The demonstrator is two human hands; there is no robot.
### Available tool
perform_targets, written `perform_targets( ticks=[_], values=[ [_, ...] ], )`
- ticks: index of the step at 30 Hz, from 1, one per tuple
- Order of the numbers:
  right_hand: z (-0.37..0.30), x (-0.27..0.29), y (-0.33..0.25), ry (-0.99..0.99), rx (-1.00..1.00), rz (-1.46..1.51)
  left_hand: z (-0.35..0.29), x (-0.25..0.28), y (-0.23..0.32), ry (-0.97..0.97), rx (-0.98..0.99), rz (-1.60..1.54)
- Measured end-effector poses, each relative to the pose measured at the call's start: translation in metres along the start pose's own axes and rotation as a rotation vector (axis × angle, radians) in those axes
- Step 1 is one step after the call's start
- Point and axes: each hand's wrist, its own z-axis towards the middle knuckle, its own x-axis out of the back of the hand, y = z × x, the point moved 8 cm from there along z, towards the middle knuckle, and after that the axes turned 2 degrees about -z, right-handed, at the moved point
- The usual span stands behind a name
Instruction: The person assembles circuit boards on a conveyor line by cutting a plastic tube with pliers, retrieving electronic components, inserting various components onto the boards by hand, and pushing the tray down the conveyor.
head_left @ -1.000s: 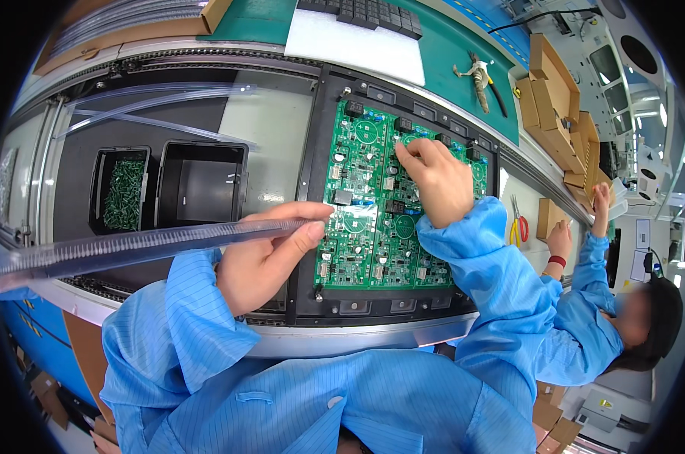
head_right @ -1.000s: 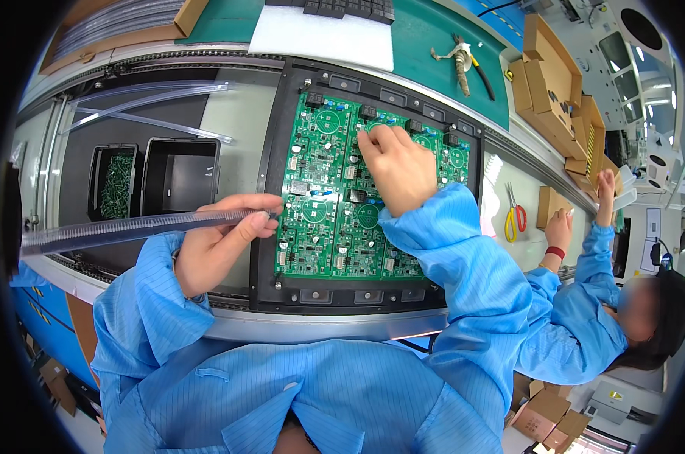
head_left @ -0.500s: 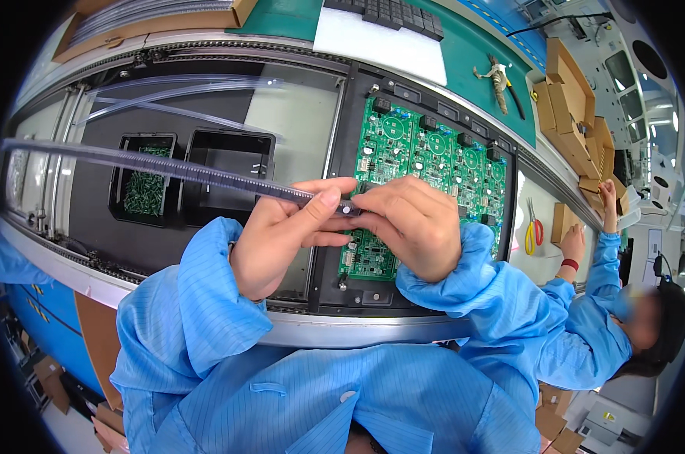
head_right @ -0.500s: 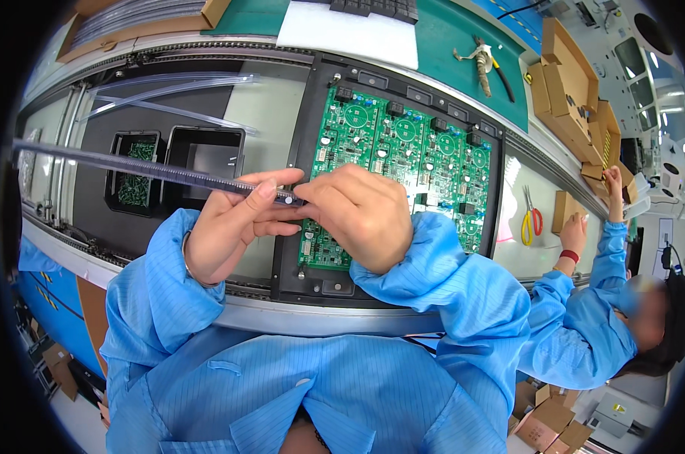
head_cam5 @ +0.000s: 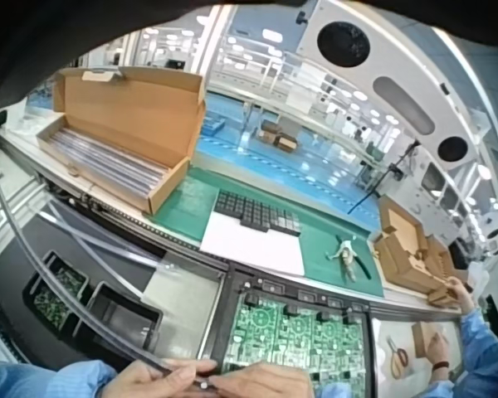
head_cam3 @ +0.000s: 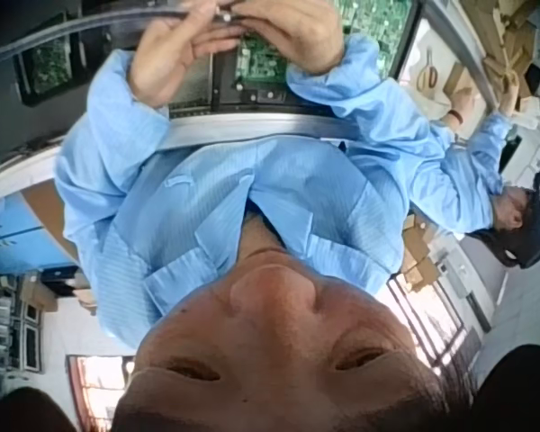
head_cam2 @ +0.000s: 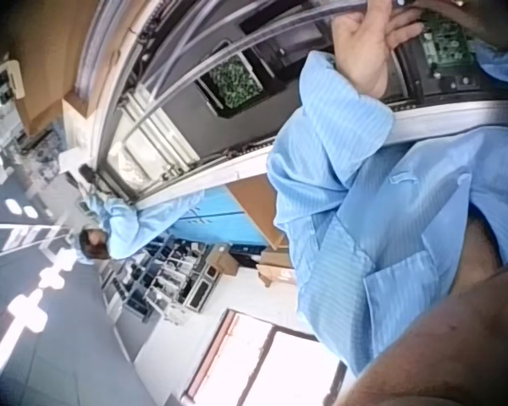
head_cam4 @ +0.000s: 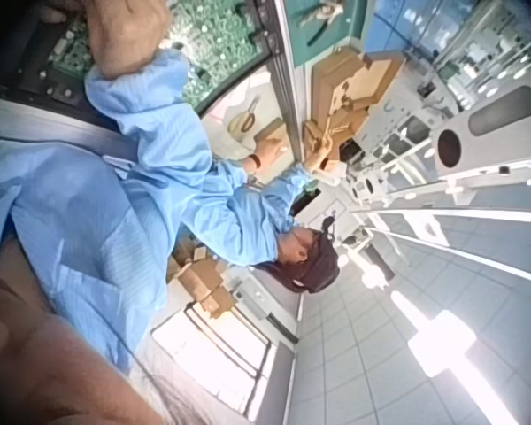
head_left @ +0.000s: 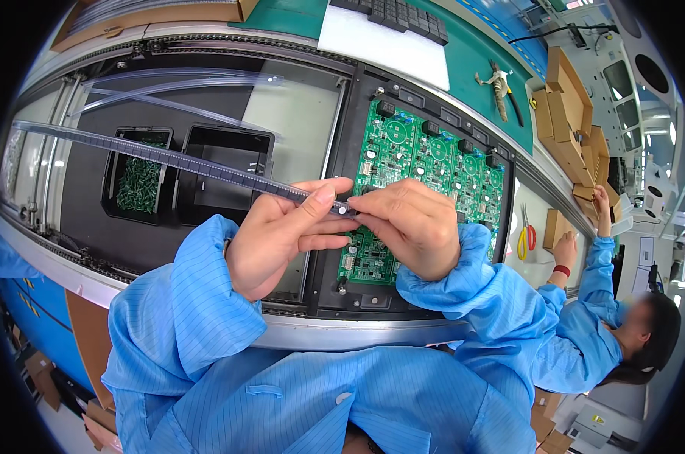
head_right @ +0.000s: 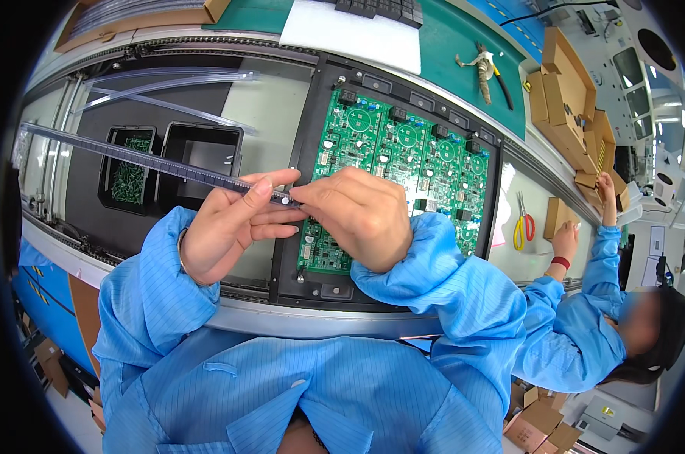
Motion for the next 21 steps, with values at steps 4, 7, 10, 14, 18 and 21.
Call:
perform_targets(
  ticks=[4, 7, 10, 14, 18, 21],
  values=[
    [0.005, -0.003, 0.004, -0.021, 0.025, -0.002, 0.001, 0.004, 0.000, 0.011, -0.003, -0.040],
    [0.007, -0.006, 0.002, -0.027, 0.067, -0.023, 0.001, 0.008, 0.001, 0.024, -0.006, -0.080],
    [0.005, -0.007, 0.006, -0.008, 0.000, -0.035, 0.003, 0.010, 0.002, 0.045, -0.016, -0.124],
    [0.008, 0.010, 0.032, 0.065, -0.145, -0.085, 0.003, 0.015, 0.005, 0.072, -0.034, -0.083],
    [0.011, 0.030, 0.083, 0.036, -0.306, -0.311, 0.003, 0.013, 0.005, 0.082, -0.046, 0.003],
    [0.006, 0.025, 0.112, -0.053, -0.478, -0.397, 0.002, 0.017, 0.002, 0.110, -0.051, 0.081]
  ],
)
